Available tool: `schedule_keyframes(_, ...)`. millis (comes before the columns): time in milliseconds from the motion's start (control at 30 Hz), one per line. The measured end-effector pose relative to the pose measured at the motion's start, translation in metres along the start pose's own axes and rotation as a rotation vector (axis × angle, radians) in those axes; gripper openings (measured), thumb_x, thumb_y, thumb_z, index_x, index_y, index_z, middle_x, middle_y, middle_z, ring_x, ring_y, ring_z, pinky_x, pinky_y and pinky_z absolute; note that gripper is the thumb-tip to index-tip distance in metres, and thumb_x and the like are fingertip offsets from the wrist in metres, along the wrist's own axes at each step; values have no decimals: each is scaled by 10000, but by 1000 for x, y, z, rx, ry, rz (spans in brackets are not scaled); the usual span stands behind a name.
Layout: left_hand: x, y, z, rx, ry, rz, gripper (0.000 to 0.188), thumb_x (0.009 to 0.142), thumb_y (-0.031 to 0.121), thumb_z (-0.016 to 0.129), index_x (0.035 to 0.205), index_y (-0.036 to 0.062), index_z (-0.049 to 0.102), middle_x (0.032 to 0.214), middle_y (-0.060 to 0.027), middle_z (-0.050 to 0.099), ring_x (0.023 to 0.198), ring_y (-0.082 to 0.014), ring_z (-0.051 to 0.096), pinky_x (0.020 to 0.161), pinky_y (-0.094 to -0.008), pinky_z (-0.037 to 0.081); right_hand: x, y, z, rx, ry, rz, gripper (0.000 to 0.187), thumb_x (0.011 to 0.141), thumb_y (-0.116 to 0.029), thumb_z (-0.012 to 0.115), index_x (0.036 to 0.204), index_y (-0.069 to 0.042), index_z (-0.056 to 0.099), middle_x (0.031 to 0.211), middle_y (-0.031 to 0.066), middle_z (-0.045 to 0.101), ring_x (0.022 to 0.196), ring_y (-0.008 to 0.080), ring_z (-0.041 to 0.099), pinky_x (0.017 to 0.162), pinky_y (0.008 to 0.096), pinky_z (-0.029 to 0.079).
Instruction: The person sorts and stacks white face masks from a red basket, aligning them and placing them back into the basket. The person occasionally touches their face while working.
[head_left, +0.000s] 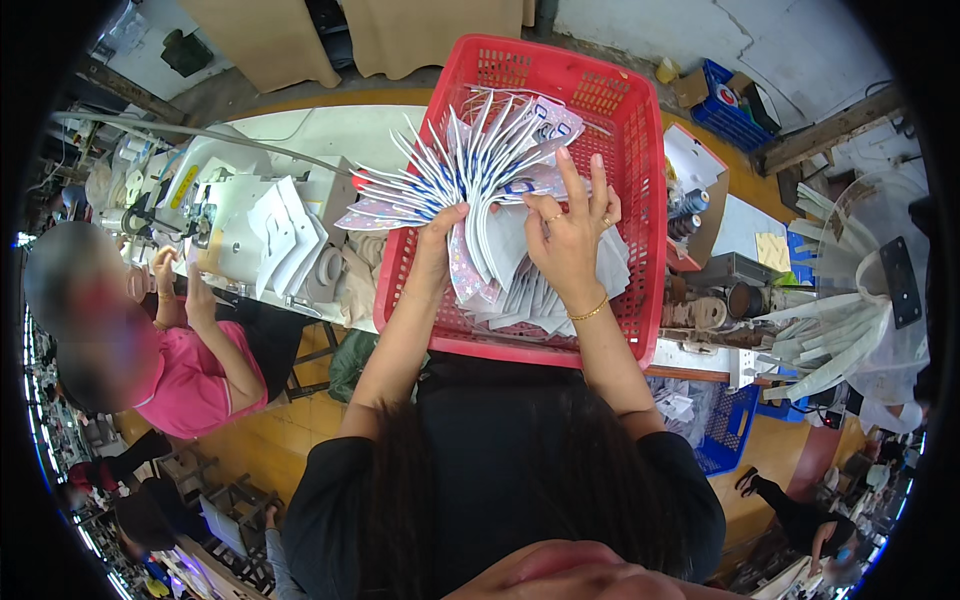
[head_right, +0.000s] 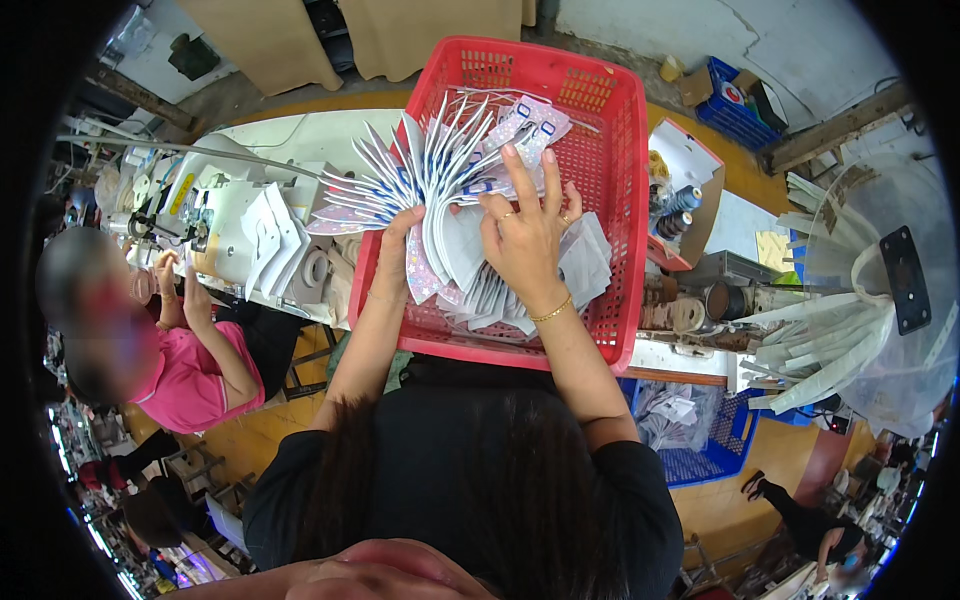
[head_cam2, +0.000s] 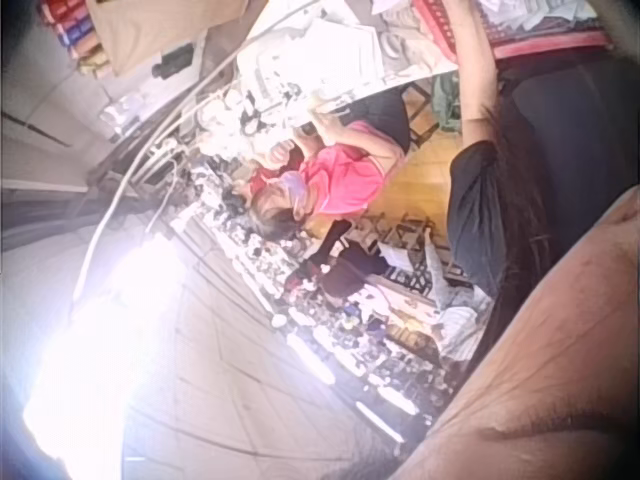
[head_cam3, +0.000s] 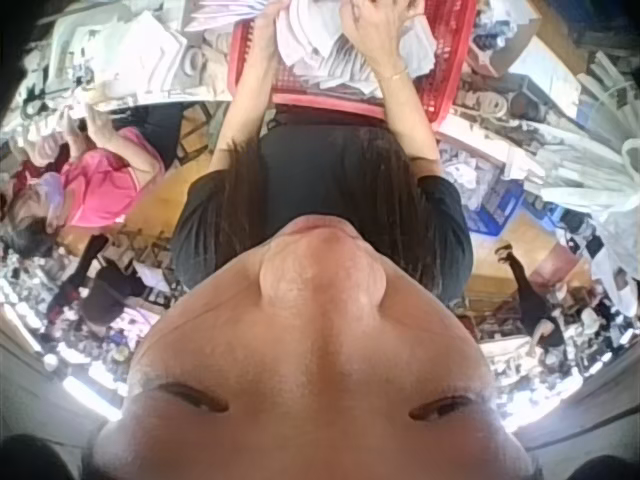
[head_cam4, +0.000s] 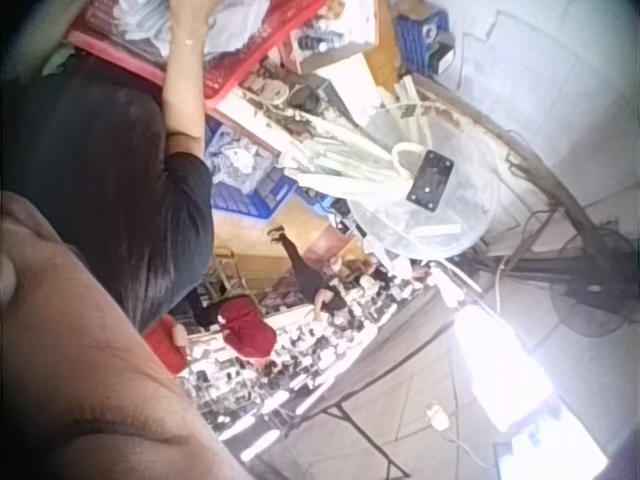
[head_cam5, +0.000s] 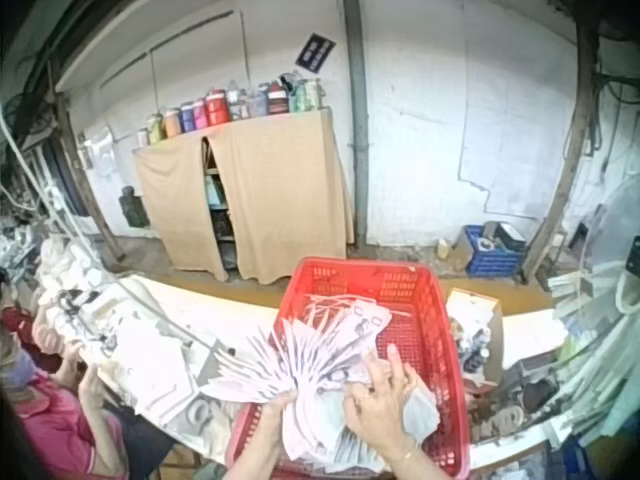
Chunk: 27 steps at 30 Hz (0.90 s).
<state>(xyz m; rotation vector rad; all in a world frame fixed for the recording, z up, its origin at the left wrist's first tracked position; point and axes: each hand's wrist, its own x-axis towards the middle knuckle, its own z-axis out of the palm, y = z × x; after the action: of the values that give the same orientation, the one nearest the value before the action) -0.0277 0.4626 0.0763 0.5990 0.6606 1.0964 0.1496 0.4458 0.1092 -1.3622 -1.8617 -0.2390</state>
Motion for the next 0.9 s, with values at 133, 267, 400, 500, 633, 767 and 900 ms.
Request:
schedule_keyframes(133, 1, -2, -3, 43, 45, 20, 360, 812, 216, 583, 1074, -30, 613, 1030, -122, 649, 925, -206, 622, 856, -315, 478, 2, 1, -1, 32, -40, -4, 49, 690, -103, 612, 673, -123, 570, 1462, 8, 380, 1395, 355, 205, 1050, 567, 86)
schedule_keyframes(267, 1, -6, -3, 58, 90, 127, 319, 786, 125, 627, 1072, -16, 616, 1023, -100, 649, 915, -183, 618, 844, -301, 475, 5, 5, -4, 28, -113, -35, 64, 686, -97, 594, 658, -111, 538, 1459, -7, 386, 1402, 346, 198, 1048, 590, 68)
schedule_keyframes(400, -1, -5, -2, 128, 118, 113, 313, 788, 111, 626, 1075, -14, 615, 1026, -93, 649, 917, -177, 613, 856, -297, 459, 4, 7, -9, 14, -127, -17, 56, 696, -72, 588, 692, -118, 556, 1388, 4, 464, 1381, 322, 247, 1058, 552, 80)
schedule_keyframes(500, -2, -2, -2, 80, 27, 49, 322, 820, 211, 589, 1043, -17, 630, 1012, -100, 654, 915, -186, 615, 849, -303, 461, 4, 5, -10, 15, -97, 3, 95, 723, -68, 589, 795, -131, 581, 1189, 4, 571, 1264, 268, 388, 1043, 510, 129)
schedule_keyframes(633, -2, 0, -4, 57, 16, 21, 382, 825, 261, 526, 1014, -52, 636, 993, -141, 658, 895, -222, 622, 840, -305, 470, 6, 0, -12, 94, -67, 72, 309, 791, -172, 640, 1092, -137, 582, 852, -18, 587, 962, 176, 525, 943, 456, 228)
schedule_keyframes(767, -4, 0, -5, 42, 25, -38, 410, 816, 251, 493, 1006, -84, 635, 994, -188, 657, 909, -263, 636, 865, -329, 482, 10, -4, -17, 17, -143, 63, 626, 793, -401, 671, 1314, -116, 474, 758, -14, 532, 815, 162, 499, 854, 419, 251)
schedule_keyframes(900, -5, 1, -4, 42, -2, -67, 417, 804, 241, 487, 1011, -93, 628, 979, -199, 658, 912, -275, 640, 878, -351, 486, 14, -1, -25, -74, -184, 42, 707, 765, -500, 651, 1334, -123, 469, 778, -8, 523, 810, 162, 483, 828, 406, 252)
